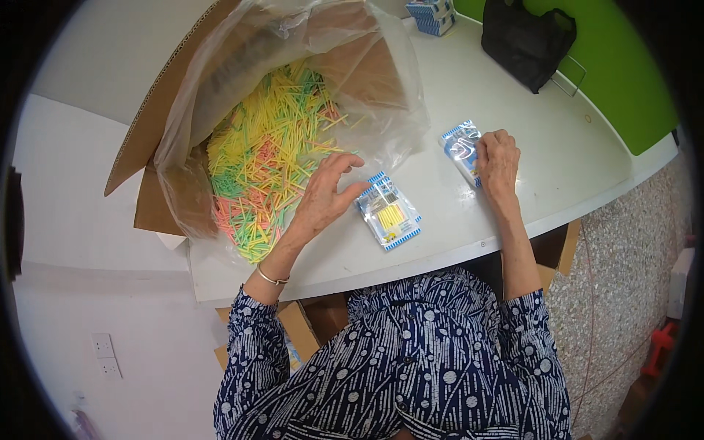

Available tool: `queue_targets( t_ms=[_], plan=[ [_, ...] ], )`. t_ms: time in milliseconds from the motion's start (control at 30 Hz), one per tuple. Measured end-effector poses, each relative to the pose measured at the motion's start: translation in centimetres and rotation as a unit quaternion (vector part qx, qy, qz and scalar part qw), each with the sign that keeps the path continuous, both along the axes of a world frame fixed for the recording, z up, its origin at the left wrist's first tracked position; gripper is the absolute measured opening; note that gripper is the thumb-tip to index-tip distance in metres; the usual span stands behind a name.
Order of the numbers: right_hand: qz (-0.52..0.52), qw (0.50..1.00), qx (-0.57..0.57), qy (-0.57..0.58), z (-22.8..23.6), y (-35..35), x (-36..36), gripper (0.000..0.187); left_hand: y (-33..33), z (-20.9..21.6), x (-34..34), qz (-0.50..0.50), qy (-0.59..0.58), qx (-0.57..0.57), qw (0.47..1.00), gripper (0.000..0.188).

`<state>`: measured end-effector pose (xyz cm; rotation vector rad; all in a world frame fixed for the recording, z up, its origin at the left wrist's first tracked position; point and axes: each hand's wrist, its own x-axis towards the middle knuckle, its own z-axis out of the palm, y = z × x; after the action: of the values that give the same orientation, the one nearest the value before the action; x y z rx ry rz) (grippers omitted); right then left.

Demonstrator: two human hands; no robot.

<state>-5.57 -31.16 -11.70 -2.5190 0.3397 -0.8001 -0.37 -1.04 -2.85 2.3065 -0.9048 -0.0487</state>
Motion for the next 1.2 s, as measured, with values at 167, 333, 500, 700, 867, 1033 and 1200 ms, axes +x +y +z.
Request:
queue_targets(
  t_ms=[167, 333, 500, 700, 867, 1033, 1200],
  plan=[
    [-0.041, 0.993, -0.112, -0.003, -0.7, 0.2, 0.2, 0.006, -0.8, 0.0, -0.5, -0.015, -0.004, -0.025, 1.0, 0.032],
    [-0.011, 0.998, -0.053, -0.012, 0.3, 0.9, -0.6, 0.02, -0.4, 1.0, -1.2, 0.01, 0.011, -0.016, 1.0, 0.031],
    [-0.012, 0.997, -0.067, -0.036, -0.2, 0.1, -0.4, 0.017, -1.2, 0.8, -1.4, -0.02, 0.017, -0.039, 0.999, 0.031],
    [-0.009, 0.996, -0.06, -0.064, 2.0, 0.8, -0.9, 0.013, -2.4, 2.0, -1.0, -0.012, 0.014, -0.07, 0.997, 0.033],
    [0.192, 0.972, -0.042, -0.127, 7.2, 6.2, -3.4, 0.019, -3.7, 2.7, -0.3, -0.001, 0.106, -0.152, 0.983, 0.033],
    [0.277, 0.939, 0.201, -0.005, 7.6, 9.6, -3.3, 0.033, -2.7, 2.2, 0.0, -0.055, 0.255, -0.132, 0.956, 0.022],
    [0.3, 0.873, 0.382, 0.043, 7.0, 10.9, -2.3, 0.02, -0.8, 1.6, -0.7, -0.014, 0.219, -0.173, 0.96, 0.017]
  ],
)
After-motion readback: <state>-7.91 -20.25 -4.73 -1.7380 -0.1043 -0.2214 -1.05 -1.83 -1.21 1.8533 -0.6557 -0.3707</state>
